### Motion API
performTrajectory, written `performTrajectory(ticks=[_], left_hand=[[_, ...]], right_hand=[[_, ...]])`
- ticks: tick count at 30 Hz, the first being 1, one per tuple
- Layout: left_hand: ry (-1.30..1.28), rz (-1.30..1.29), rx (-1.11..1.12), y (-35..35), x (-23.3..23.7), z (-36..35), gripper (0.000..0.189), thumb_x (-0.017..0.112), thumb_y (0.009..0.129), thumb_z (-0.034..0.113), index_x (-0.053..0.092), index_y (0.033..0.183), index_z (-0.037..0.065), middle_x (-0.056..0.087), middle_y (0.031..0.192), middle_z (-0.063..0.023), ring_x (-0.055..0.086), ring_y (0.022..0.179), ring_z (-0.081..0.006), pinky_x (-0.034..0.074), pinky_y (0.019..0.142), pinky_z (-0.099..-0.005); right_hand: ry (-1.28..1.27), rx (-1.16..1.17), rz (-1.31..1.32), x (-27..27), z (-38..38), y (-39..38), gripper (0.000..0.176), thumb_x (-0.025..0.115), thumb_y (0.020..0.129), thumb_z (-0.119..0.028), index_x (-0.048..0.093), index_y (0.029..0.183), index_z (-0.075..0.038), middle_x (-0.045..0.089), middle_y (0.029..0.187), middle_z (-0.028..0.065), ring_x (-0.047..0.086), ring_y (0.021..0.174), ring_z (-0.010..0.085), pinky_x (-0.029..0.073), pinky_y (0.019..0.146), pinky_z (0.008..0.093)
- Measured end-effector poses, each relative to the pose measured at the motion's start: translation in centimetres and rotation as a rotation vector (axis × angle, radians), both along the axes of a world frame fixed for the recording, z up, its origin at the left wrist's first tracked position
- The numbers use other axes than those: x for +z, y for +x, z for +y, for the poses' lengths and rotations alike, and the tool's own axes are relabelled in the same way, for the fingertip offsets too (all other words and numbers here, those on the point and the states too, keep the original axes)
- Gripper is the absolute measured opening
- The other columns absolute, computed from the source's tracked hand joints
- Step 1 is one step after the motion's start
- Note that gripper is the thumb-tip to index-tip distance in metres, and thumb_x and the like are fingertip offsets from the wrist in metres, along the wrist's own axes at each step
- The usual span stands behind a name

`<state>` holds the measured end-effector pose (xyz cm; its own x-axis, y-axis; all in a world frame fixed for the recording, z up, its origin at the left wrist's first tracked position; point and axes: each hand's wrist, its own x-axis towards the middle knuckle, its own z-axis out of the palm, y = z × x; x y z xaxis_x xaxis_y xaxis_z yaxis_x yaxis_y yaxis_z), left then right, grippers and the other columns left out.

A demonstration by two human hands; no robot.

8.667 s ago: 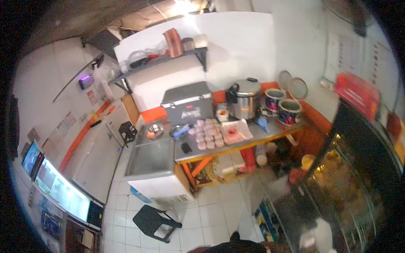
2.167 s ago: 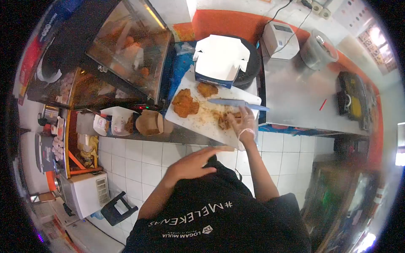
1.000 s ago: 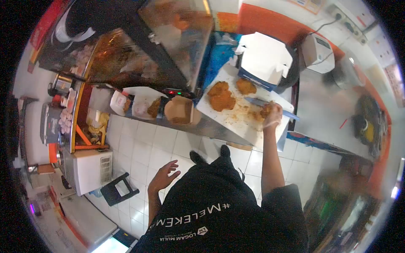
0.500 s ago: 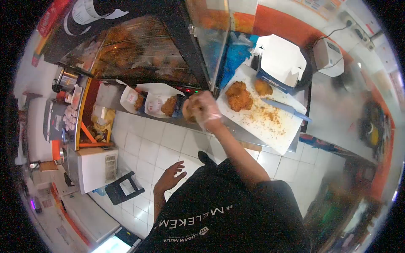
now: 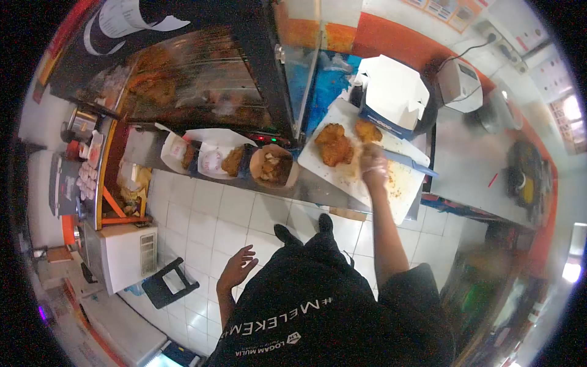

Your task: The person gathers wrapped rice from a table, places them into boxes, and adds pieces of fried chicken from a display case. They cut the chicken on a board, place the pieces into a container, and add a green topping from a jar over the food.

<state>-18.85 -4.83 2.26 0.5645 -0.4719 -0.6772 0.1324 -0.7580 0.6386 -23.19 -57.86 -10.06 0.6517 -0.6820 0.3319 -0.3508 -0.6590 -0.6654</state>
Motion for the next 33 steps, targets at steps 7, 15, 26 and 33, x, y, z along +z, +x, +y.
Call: performTrajectory(ticks=[7,15,26,33], left_hand=[[-0.128,-0.128,-0.069,0.5,2.0,-4.4,0.067,0.074,0.094,0.029,0.046,0.15,0.006,0.06,0.138,-0.0189,0.064,0.121,-0.0332,0.052,0.103,-0.042],[-0.632,-0.784,-0.083,3.8,12.7,-26.7,0.095,0.075,0.083,0.002,0.021,0.161,0.007,0.04,0.147,-0.0256,0.045,0.137,-0.0432,0.044,0.11,-0.0495],[-0.874,-0.864,0.108,6.0,12.3,-39.9,0.058,0.066,0.092,0.009,0.047,0.147,0.01,0.057,0.103,-0.0132,0.061,0.093,-0.0259,0.052,0.078,-0.0359],[-0.948,-0.726,0.319,9.9,11.2,-42.5,0.062,0.064,0.077,-0.007,0.053,0.136,0.01,0.06,0.101,-0.0092,0.06,0.078,-0.0199,0.052,0.074,-0.035]], right_hand=[[0.872,0.222,-0.178,7.8,3.5,1.7,0.025,0.062,0.101,-0.022,0.069,0.114,-0.001,0.074,0.107,0.0106,0.07,0.096,0.0216,0.055,0.088,0.0362],[1.053,0.214,-0.493,17.7,12.9,9.4,0.078,0.069,0.1,-0.028,0.026,0.16,-0.005,0.034,0.161,0.0227,0.037,0.147,0.0318,0.037,0.115,0.0392],[0.534,0.144,-0.452,25.2,10.6,1.9,0.049,0.047,0.109,-0.025,0.046,0.148,0.004,0.039,0.159,0.024,0.036,0.149,0.0344,0.027,0.122,0.0416],[0.016,0.301,-0.266,30.6,9.6,-7.3,0.045,0.064,0.097,-0.01,0.053,0.139,0.002,0.052,0.143,0.0231,0.051,0.131,0.0341,0.039,0.111,0.0462]])
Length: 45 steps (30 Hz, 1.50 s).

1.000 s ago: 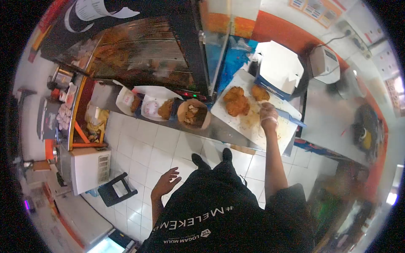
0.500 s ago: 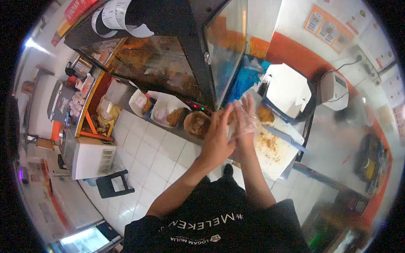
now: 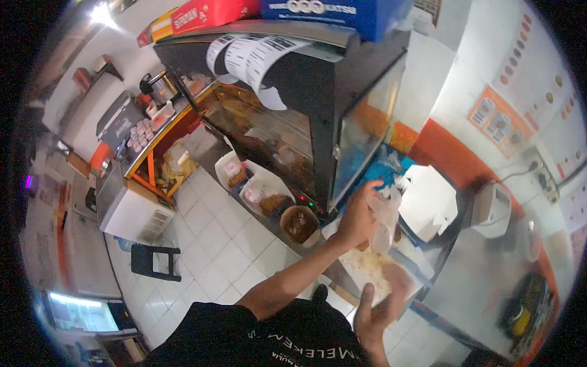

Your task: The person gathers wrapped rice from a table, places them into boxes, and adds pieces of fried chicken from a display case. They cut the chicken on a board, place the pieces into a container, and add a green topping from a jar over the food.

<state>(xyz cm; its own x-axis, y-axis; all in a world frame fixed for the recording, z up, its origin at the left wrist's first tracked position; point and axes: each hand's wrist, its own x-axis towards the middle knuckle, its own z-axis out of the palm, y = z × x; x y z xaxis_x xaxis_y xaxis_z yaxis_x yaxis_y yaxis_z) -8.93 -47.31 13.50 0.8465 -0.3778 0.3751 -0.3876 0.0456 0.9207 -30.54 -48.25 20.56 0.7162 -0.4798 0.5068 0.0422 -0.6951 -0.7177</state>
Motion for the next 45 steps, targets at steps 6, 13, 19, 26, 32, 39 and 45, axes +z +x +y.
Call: performTrajectory(ticks=[6,13,19,26,32,39,45], left_hand=[[0.084,0.187,-0.296,-1.6,-1.3,5.2,0.087,0.074,0.082,-0.001,0.031,0.157,0.011,0.059,0.124,-0.0122,0.063,0.082,-0.0149,0.053,0.072,-0.0323],[0.306,0.434,-0.576,-1.2,-4.8,26.4,0.038,0.073,0.097,0.024,0.064,0.127,0.002,0.068,0.124,-0.0107,0.068,0.103,-0.0196,0.055,0.092,-0.0366],[1.144,0.383,0.114,-10.7,-24.0,49.9,0.045,0.069,0.091,0.048,0.074,0.1,0.005,0.073,0.081,-0.0122,0.071,0.077,-0.0309,0.056,0.071,-0.0467],[-0.08,0.835,0.446,-23.7,-34.8,63.4,0.051,0.061,0.1,0.031,0.058,0.141,0.001,0.063,0.138,-0.0109,0.058,0.128,-0.022,0.037,0.116,-0.0369],[-0.414,1.111,0.444,-9.4,-25.6,77.2,0.036,0.064,0.097,0.017,0.067,0.127,-0.002,0.07,0.129,-0.0112,0.061,0.127,-0.0225,0.049,0.107,-0.0387],[-0.012,0.728,0.766,7.3,-21.4,88.5,0.027,0.06,0.096,-0.002,0.064,0.122,-0.008,0.078,0.094,-0.0164,0.076,0.09,-0.0204,0.059,0.086,-0.031],[-0.1,0.845,0.637,18.9,-26.9,91.2,0.034,0.053,0.1,-0.003,0.054,0.134,-0.009,0.076,0.102,-0.0225,0.075,0.098,-0.0256,0.059,0.092,-0.0352]], right_hand=[[0.506,0.203,0.341,-6.9,-9.0,8.6,0.043,0.06,0.091,0.004,0.056,0.133,0.004,0.067,0.119,0.0191,0.072,0.095,0.0278,0.057,0.081,0.036],[-0.22,0.033,0.28,-10.0,-12.1,19.8,0.041,0.06,0.089,-0.006,0.061,0.128,0.007,0.063,0.125,0.0304,0.062,0.116,0.043,0.049,0.1,0.0448],[0.057,0.851,0.715,-3.6,-5.3,17.7,0.019,0.068,0.092,0.0,0.068,0.111,0.003,0.074,0.1,0.0111,0.072,0.097,0.0188,0.057,0.084,0.0301],[-0.12,1.193,0.711,-2.3,19.9,29.7,0.014,0.068,0.097,-0.012,0.069,0.103,0.0,0.074,0.099,0.0121,0.073,0.094,0.0225,0.057,0.082,0.0339],[-0.255,1.077,0.695,-3.2,38.6,40.6,0.014,0.067,0.092,-0.017,0.068,0.097,-0.004,0.069,0.092,0.0171,0.069,0.091,0.0346,0.053,0.086,0.0427],[-0.438,1.163,0.887,-5.1,50.1,51.3,0.028,0.069,0.092,-0.026,0.065,0.108,-0.003,0.069,0.098,0.0162,0.068,0.096,0.0333,0.054,0.084,0.0449],[-0.438,1.059,0.977,-7.3,54.9,63.0,0.03,0.071,0.092,-0.025,0.064,0.11,-0.001,0.07,0.104,0.018,0.068,0.101,0.035,0.054,0.086,0.0436]])
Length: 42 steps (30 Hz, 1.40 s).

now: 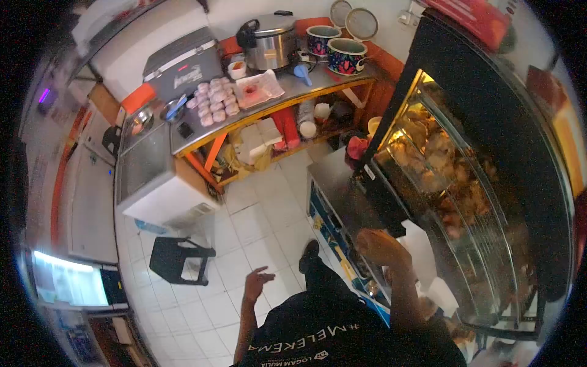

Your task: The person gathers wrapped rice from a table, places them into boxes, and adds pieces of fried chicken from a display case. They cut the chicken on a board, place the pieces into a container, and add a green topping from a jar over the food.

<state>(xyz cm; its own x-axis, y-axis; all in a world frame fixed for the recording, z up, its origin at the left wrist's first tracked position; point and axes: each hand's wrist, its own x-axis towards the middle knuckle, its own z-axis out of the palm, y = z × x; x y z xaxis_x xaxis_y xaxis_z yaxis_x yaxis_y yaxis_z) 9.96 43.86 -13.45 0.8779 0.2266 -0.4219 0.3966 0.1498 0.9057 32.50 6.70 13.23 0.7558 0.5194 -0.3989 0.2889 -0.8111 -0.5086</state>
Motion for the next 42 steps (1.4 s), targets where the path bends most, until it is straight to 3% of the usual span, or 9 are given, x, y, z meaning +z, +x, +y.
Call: performTrajectory(ticks=[9,14,17,22,25,28,32,37,42], left_hand=[[0.345,-0.013,-0.4,20.9,3.2,4.5,0.037,0.066,0.096,0.012,0.064,0.129,-0.005,0.077,0.106,-0.0163,0.074,0.099,-0.023,0.057,0.09,-0.0364],[0.037,0.199,-0.364,31.2,-0.8,9.6,0.026,0.063,0.097,0.005,0.067,0.121,-0.002,0.077,0.103,-0.015,0.074,0.098,-0.0208,0.057,0.088,-0.032],[0.123,0.111,-0.779,37.1,-5.5,13.1,0.022,0.067,0.094,0.002,0.069,0.115,-0.001,0.077,0.102,-0.0149,0.075,0.098,-0.0199,0.057,0.088,-0.0313],[0.406,0.044,-1.474,48.5,-0.5,14.3,0.019,0.077,0.09,0.015,0.077,0.099,-0.001,0.078,0.083,-0.0103,0.076,0.081,-0.0162,0.058,0.073,-0.0304],[0.474,0.02,-1.761,52.9,-1.2,15.3,0.032,0.069,0.097,0.026,0.075,0.114,0.0,0.079,0.093,-0.0135,0.075,0.088,-0.0163,0.058,0.078,-0.0305],[0.284,0.159,-1.813,54.4,-5.6,16.1,0.042,0.068,0.098,0.027,0.066,0.131,0.0,0.078,0.101,-0.0154,0.075,0.095,-0.0201,0.058,0.084,-0.0324],[0.64,0.003,-2.197,50.1,-1.7,9.8,0.05,0.069,0.098,0.025,0.058,0.139,-0.002,0.077,0.109,-0.0173,0.075,0.097,-0.0217,0.057,0.087,-0.0324],[0.595,-0.156,-2.271,41.8,-6.6,2.3,0.048,0.068,0.098,0.023,0.059,0.136,-0.003,0.077,0.101,-0.015,0.074,0.095,-0.0217,0.057,0.087,-0.0333],[0.524,-0.367,-2.324,22.9,-2.8,-7.8,0.044,0.07,0.096,0.023,0.062,0.13,-0.004,0.075,0.107,-0.0171,0.073,0.102,-0.025,0.056,0.091,-0.0351]], right_hand=[[-0.064,-0.02,0.08,-0.3,8.9,15.7,0.032,0.063,0.096,-0.027,0.063,0.116,-0.002,0.068,0.115,0.0209,0.065,0.108,0.0423,0.053,0.09,0.0508],[0.082,-0.157,0.094,-0.7,11.1,18.1,0.042,0.066,0.093,-0.022,0.059,0.13,-0.003,0.063,0.131,0.0223,0.061,0.12,0.0413,0.051,0.101,0.0474],[0.058,-0.471,0.137,-3.3,11.1,16.0,0.033,0.069,0.092,-0.028,0.064,0.115,-0.004,0.069,0.109,0.0207,0.066,0.106,0.0393,0.052,0.093,0.0478],[-0.168,-0.8,0.296,-8.5,13.5,8.2,0.027,0.072,0.088,-0.025,0.067,0.102,-0.002,0.071,0.097,0.0232,0.068,0.099,0.0423,0.054,0.085,0.0508],[0.013,-0.96,0.428,-12.9,16.9,3.6,0.034,0.068,0.086,-0.032,0.074,0.091,0.002,0.072,0.091,0.0283,0.071,0.088,0.0447,0.056,0.078,0.0521],[-0.006,-1.154,0.57,-17.9,20.2,-1.4,0.032,0.068,0.085,-0.027,0.076,0.098,0.001,0.074,0.103,0.0252,0.072,0.097,0.0415,0.058,0.083,0.0499],[0.128,-1.28,0.645,-20.2,23.1,-12.0,0.041,0.07,0.085,-0.033,0.074,0.112,-0.003,0.074,0.112,0.0206,0.07,0.103,0.0409,0.057,0.088,0.0498],[0.404,-1.653,0.325,-21.4,27.3,-27.8,0.044,0.064,0.093,-0.037,0.066,0.127,-0.009,0.074,0.109,0.0224,0.07,0.103,0.0369,0.054,0.09,0.0471],[0.462,-2.191,0.238,-19.9,33.8,-45.5,0.046,0.069,0.091,-0.031,0.063,0.129,-0.004,0.074,0.107,0.0211,0.07,0.096,0.0405,0.055,0.088,0.0471]])
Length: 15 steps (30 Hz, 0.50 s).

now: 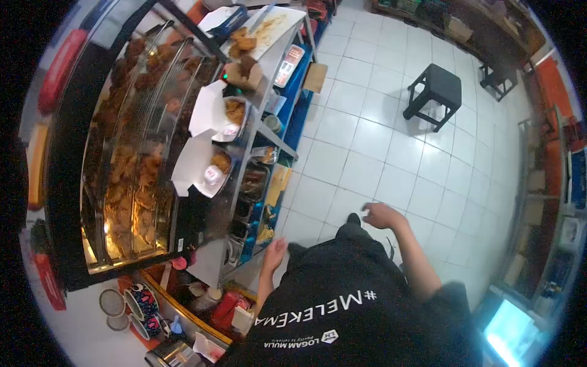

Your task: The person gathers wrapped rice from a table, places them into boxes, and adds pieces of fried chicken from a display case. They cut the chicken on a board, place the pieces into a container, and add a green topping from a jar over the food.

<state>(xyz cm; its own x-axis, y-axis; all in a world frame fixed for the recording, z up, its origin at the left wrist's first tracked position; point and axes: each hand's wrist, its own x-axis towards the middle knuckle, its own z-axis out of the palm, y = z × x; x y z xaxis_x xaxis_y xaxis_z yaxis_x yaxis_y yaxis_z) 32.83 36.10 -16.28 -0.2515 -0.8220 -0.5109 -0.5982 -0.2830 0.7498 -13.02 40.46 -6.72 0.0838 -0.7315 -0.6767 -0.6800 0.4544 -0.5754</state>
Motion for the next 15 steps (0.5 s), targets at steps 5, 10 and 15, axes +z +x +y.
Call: performTrajectory(ticks=[5,10,15], left_hand=[[-0.268,-0.003,-0.186,-15.5,-1.3,-12.9,0.087,0.076,0.088,0.017,0.025,0.156,-0.001,0.042,0.15,-0.0313,0.047,0.136,-0.0431,0.041,0.112,-0.0479],[-0.403,-0.185,-0.017,-27.1,-7.5,-33.2,0.095,0.076,0.083,0.013,0.018,0.156,-0.006,0.031,0.15,-0.0346,0.033,0.141,-0.0499,0.032,0.118,-0.0514],[-0.533,-0.476,0.318,-30.7,-19.7,-49.6,0.12,0.083,0.074,0.012,0.0,0.158,-0.007,0.016,0.158,-0.0381,0.017,0.15,-0.0512,0.021,0.125,-0.051]], right_hand=[[-0.002,-0.404,0.089,1.3,4.5,-10.2,0.041,0.069,0.093,-0.024,0.062,0.127,-0.002,0.074,0.104,0.0218,0.072,0.094,0.0353,0.057,0.085,0.043],[-0.033,-0.63,0.068,1.8,4.0,-13.7,0.037,0.068,0.095,-0.019,0.061,0.127,-0.001,0.073,0.102,0.0194,0.072,0.091,0.0316,0.057,0.082,0.0393],[0.191,-0.56,0.167,-1.2,3.0,-14.7,0.032,0.068,0.093,-0.011,0.063,0.121,0.002,0.073,0.099,0.0207,0.073,0.087,0.0305,0.058,0.076,0.0401]])
